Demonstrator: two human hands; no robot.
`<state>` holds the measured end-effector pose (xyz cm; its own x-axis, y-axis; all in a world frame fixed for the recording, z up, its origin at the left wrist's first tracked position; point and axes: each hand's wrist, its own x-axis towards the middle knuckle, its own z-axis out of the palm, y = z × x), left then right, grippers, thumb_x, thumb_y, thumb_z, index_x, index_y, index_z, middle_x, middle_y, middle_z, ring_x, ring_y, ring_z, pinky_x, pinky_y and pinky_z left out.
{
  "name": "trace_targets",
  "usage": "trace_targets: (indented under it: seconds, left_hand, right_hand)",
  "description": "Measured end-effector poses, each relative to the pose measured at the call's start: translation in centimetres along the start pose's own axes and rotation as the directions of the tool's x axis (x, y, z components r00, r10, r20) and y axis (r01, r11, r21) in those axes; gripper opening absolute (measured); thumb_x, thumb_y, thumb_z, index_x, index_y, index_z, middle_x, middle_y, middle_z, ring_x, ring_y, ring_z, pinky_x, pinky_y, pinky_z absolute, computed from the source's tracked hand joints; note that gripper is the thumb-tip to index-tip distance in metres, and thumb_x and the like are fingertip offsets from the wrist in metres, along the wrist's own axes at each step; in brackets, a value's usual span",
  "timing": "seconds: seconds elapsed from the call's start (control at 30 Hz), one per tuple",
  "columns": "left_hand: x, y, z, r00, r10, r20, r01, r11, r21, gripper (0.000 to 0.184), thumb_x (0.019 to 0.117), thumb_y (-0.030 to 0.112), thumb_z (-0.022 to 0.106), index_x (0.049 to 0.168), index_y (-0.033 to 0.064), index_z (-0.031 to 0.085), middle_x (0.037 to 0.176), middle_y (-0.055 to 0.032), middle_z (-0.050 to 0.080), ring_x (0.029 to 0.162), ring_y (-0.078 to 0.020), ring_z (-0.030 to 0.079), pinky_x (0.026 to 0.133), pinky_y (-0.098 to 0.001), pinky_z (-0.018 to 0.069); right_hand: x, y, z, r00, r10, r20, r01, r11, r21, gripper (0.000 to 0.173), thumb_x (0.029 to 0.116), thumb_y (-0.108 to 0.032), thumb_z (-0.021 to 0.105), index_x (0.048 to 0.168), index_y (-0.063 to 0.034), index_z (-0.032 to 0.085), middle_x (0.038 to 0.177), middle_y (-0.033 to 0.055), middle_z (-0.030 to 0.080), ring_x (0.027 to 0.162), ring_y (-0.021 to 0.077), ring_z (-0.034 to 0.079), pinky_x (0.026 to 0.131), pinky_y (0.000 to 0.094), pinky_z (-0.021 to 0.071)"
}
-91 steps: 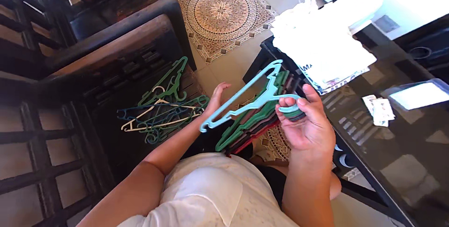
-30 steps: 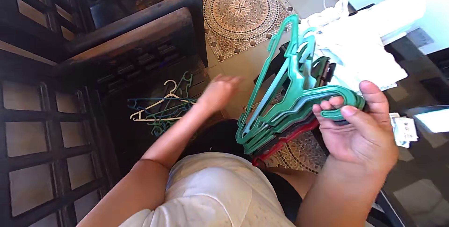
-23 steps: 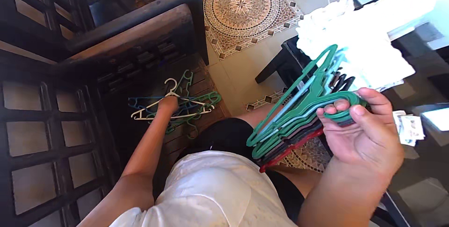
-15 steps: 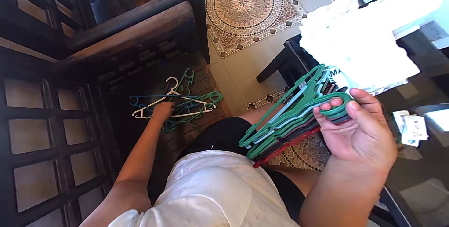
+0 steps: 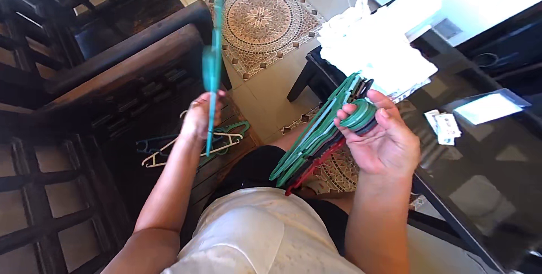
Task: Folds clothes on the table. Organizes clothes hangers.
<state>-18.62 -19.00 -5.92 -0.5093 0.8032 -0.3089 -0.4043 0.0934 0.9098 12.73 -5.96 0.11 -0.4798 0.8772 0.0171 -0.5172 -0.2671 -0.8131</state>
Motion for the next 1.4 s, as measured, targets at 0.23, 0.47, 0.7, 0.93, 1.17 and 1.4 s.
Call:
trace_targets:
  seconds: [0.23,0.47,0.7,0.93,1.17,1.4]
  left_hand:
    - [-0.8,-4.5,9.5,0.89,-0.372,0.265,0.335,0.926,0.173,0.023,0.1104,0.016,0.043,0.117,0.0042,0.062,0.062,0.0055,0.044,0.043,-0.0004,0.037,0.04,-0.0136,0.0337]
    - [-1.0,-6.5,10.5,0.879,-0.423,0.22,0.352,0.887,0.3,0.025,0.1101,0.015,0.045,0.117,0.0009,0.066,0.065,0.0042,0.047,0.047,-0.0017,0.039,0.044,-0.0154,0.0344]
    - [-1.9,-6.9,11.7,0.871,-0.446,0.208,0.36,0.865,0.349,0.025,0.1085,0.014,0.05,0.122,-0.002,0.064,0.076,-0.0002,0.056,0.058,-0.0032,0.048,0.054,-0.0187,0.0416]
    - [-2.5,-8.0,12.3,0.931,-0.281,0.232,0.152,0.878,0.453,0.029,0.1095,0.014,0.048,0.122,-0.0028,0.067,0.094,-0.0099,0.067,0.079,-0.0101,0.06,0.078,-0.0293,0.0513]
    - [-4.1,-8.5,13.0,0.898,-0.311,0.312,0.12,0.853,0.507,0.03,0.1098,0.012,0.045,0.123,-0.0046,0.066,0.103,-0.0155,0.068,0.088,-0.0137,0.061,0.085,-0.0318,0.0499]
    - [-1.6,-8.6,9.9,0.909,-0.186,0.372,-0.052,0.837,0.545,0.044,0.1123,0.027,0.038,0.136,-0.0028,0.06,0.132,-0.0231,0.063,0.123,-0.032,0.06,0.107,-0.0503,0.0451]
  right_hand:
    - [-0.9,0.4,0.0,0.987,-0.053,0.153,0.047,0.998,0.047,0.045,0.097,-0.036,0.068,0.138,-0.0176,0.063,0.117,0.0132,0.074,0.107,0.0256,0.073,0.095,0.0405,0.0603]
    - [-1.3,1.8,-0.3,0.969,-0.076,0.237,0.043,0.989,0.143,0.066,0.0909,-0.037,0.076,0.15,-0.0187,0.052,0.129,0.0154,0.069,0.119,0.0299,0.068,0.106,0.0461,0.054]
    - [-0.8,3.2,-0.1,0.866,-0.137,0.481,0.015,0.968,0.249,0.073,0.0861,-0.041,0.077,0.153,-0.0334,0.049,0.146,0.014,0.058,0.137,0.0337,0.054,0.114,0.0493,0.0457]
    - [-0.2,3.4,-0.8,0.816,-0.135,0.563,-0.035,0.959,0.281,0.077,0.0851,-0.035,0.079,0.155,-0.0346,0.046,0.154,0.0129,0.05,0.137,0.033,0.054,0.112,0.0454,0.0478]
    - [-0.6,3.8,0.0,0.805,-0.192,0.562,0.096,0.976,0.197,0.071,0.0895,-0.037,0.075,0.154,-0.0384,0.045,0.147,0.0111,0.059,0.133,0.0313,0.058,0.109,0.0436,0.0509]
    - [-1.3,2.6,0.6,0.85,-0.26,0.458,0.236,0.966,0.11,0.06,0.0911,-0.044,0.07,0.148,-0.0351,0.054,0.13,0.0021,0.068,0.117,0.0215,0.066,0.099,0.0406,0.0565]
